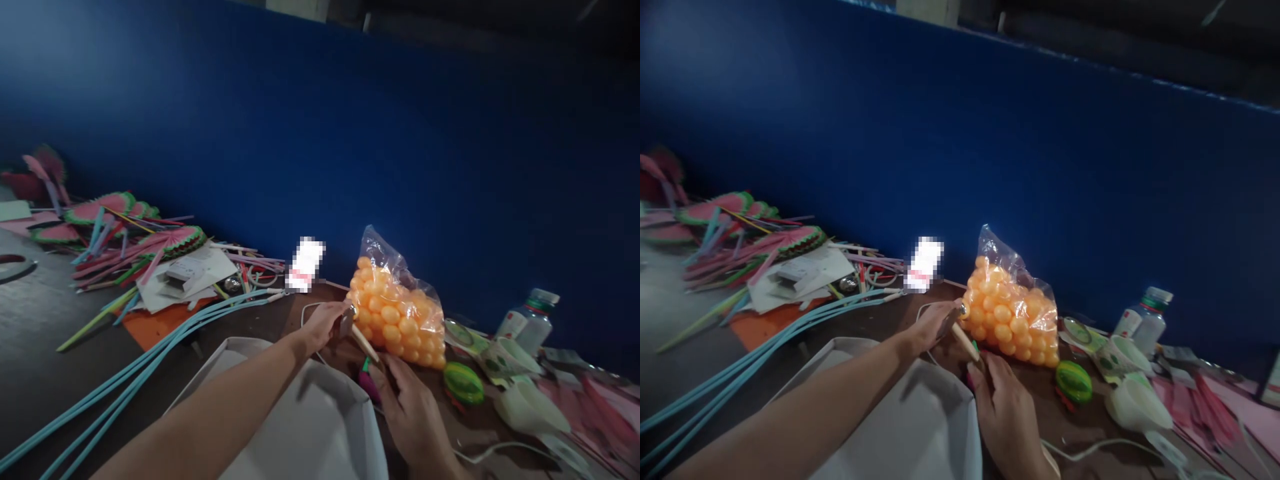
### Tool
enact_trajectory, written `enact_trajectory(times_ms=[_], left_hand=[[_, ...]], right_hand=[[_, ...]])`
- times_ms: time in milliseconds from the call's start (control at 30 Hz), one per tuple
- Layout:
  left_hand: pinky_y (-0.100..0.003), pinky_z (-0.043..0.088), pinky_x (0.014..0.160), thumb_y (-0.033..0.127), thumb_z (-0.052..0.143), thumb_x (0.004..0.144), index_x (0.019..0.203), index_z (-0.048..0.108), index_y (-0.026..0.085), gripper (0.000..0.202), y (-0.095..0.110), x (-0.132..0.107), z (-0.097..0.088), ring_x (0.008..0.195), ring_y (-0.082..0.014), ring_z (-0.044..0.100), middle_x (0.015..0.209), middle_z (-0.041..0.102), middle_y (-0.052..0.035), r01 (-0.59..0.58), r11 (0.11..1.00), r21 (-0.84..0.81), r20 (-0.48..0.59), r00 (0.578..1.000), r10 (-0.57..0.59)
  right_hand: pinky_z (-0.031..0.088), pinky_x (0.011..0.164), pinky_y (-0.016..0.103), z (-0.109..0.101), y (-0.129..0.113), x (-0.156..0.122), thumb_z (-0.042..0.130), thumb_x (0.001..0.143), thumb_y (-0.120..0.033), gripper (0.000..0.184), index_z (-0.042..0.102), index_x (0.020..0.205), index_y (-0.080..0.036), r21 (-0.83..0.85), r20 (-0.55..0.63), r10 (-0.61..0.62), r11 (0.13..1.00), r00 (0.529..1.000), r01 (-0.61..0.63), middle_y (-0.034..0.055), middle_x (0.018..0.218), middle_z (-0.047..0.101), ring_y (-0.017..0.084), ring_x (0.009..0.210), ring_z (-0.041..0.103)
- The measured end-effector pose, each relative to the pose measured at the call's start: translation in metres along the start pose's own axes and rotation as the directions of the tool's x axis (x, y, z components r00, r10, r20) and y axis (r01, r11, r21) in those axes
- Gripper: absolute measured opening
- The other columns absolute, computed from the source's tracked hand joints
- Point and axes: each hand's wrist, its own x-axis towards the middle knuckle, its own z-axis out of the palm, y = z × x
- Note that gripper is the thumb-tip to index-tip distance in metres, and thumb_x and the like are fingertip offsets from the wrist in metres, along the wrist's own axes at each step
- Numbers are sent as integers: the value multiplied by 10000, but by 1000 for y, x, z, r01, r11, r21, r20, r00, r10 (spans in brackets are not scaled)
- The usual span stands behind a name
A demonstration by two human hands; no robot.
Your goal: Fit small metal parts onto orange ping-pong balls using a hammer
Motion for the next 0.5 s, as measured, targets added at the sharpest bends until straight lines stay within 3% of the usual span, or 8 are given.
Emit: enact_trajectory(times_ms=[167, 500], left_hand=[[-250, 506, 501, 415, 745, 706, 748, 682, 101, 323, 4, -6, 4, 527, -139, 584, 630, 647, -54, 15, 1000, -14, 97, 995, -14], [-250, 490, 519, 390, 741, 713, 768, 686, 99, 301, 7, -9, 6, 539, -139, 581, 650, 667, -60, 29, 999, -38, 123, 992, -24]], right_hand=[[517, 705, 303, -4, 4, 4, 406, 936, -452, 340, 633, 994, -206, -64, -10, 74, 995, 997, -75, 97, 982, 714, 235, 871, 691], [515, 731, 311, -5, 4, 4, 413, 933, -457, 353, 645, 1047, -217, -103, -28, 71, 992, 997, -74, 90, 1036, 716, 240, 912, 691]])
